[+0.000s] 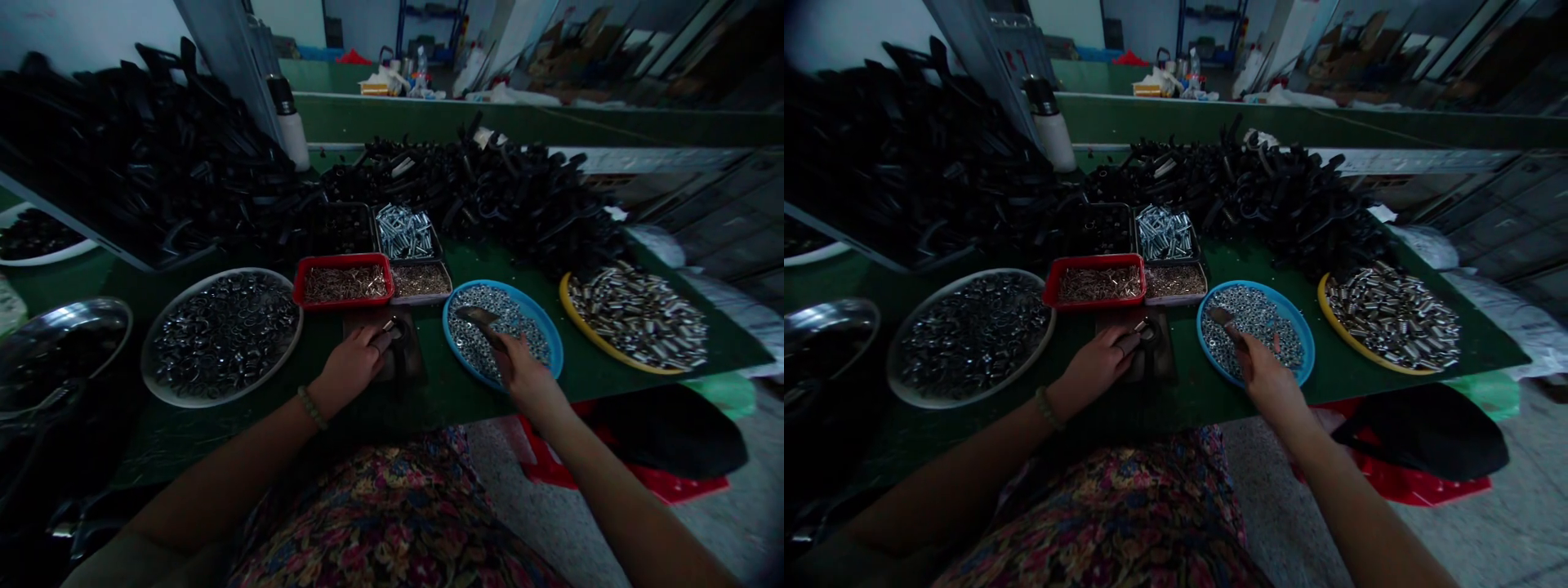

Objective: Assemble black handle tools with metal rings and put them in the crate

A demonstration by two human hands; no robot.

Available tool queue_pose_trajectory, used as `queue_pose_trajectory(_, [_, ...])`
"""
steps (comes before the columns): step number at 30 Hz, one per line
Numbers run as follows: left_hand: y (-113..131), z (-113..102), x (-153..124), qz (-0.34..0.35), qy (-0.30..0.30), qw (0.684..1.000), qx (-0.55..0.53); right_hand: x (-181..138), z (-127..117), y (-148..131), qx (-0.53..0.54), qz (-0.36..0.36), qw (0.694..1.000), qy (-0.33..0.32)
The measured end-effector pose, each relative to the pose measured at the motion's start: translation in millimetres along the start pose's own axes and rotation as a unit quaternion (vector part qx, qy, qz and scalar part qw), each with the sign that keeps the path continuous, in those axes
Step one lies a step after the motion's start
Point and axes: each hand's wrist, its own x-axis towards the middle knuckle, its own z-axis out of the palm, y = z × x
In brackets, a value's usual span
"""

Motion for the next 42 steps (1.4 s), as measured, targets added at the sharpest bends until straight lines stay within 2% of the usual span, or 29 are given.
queue_pose_trajectory(2, [-0.2, 1.5, -2.3, -0.02, -0.01, 1.0, -0.007, 9.4, -0.6, -35.2, 0.103, -0.019, 0.994, -0.026])
queue_pose_trajectory(4, [0.1, 3.1, -2.9, -0.033, -0.018, 0.999, -0.018, 21.6, -2.3, -66.1, 0.159, -0.031, 0.984, -0.073])
queue_pose_trajectory(7, [0.3, 4.9, -2.5, -0.036, -0.033, 0.998, -0.028, 36.6, -4.7, -92.9, 0.187, -0.032, 0.981, -0.049])
queue_pose_trajectory(9, [-0.3, 5.6, -2.3, -0.039, -0.037, 0.998, -0.025, 42.1, -4.6, -98.6, 0.175, -0.027, 0.983, -0.058])
queue_pose_trajectory(12, [-2.2, 6.4, -2.2, -0.043, -0.032, 0.998, -0.03, 45.3, -2.1, -99.3, 0.16, -0.025, 0.977, -0.138])
queue_pose_trajectory(16, [-1.5, 9.8, -0.9, -0.035, -0.027, 0.998, -0.047, 47.7, 2.3, -98.4, 0.18, -0.023, 0.98, -0.077])
queue_pose_trajectory(19, [1.4, 12.0, -2.5, -0.049, -0.031, 0.997, -0.051, 50.5, -0.1, -98.9, 0.16, -0.003, 0.976, -0.148])
queue_pose_trajectory(21, [-1.0, 6.5, -6.1, -0.059, -0.026, 0.995, -0.081, 48.8, -7.1, -101.1, 0.166, -0.01, 0.974, -0.154])
queue_pose_trajectory(23, [-10.7, -9.3, -8.6, -0.08, 0.036, 0.988, -0.13, 42.4, -14.3, -104.8, 0.189, -0.028, 0.978, -0.083])
queue_pose_trajectory(25, [-26.6, -34.0, -3.3, -0.116, 0.158, 0.967, -0.164, 33.6, -16.1, -108.0, 0.19, -0.043, 0.98, -0.041])
queue_pose_trajectory(27, [-41.7, -58.5, 16.7, -0.138, 0.262, 0.941, -0.166, 26.2, -11.1, -109.1, 0.156, -0.04, 0.983, -0.09])
queue_pose_trajectory(28, [-46.3, -67.0, 32.9, -0.125, 0.269, 0.942, -0.159, 23.8, -7.2, -108.8, 0.134, -0.035, 0.981, -0.134])
queue_pose_trajectory(29, [-47.8, -71.4, 52.6, -0.103, 0.249, 0.952, -0.144, 22.4, -3.6, -108.1, 0.12, -0.032, 0.978, -0.169])
queue_pose_trajectory(30, [-46.0, -71.4, 74.6, -0.07, 0.201, 0.97, -0.118, 21.6, -0.9, -107.2, 0.119, -0.031, 0.976, -0.18])
queue_pose_trajectory(32, [-34.9, -59.6, 119.7, -0.001, 0.061, 0.997, -0.037, 21.0, 0.3, -104.5, 0.152, -0.036, 0.979, -0.133])
queue_pose_trajectory(34, [-20.2, -39.3, 157.3, 0.015, 0.01, 1.0, -0.005, 20.2, -2.9, -100.5, 0.188, -0.038, 0.98, -0.049])
queue_pose_trajectory(36, [-9.2, -20.3, 180.8, 0.011, -0.013, 1.0, 0.014, 18.1, -6.4, -94.3, 0.198, -0.021, 0.98, 0.006])
queue_pose_trajectory(38, [-5.3, -8.5, 190.2, 0.009, -0.023, 0.999, 0.027, 15.0, -7.2, -86.6, 0.182, 0.015, 0.983, 0.021])
queue_pose_trajectory(42, [-11.4, -5.3, 189.5, 0.012, -0.024, 0.999, 0.04, 11.6, -3.0, -73.8, 0.15, 0.075, 0.985, 0.023])
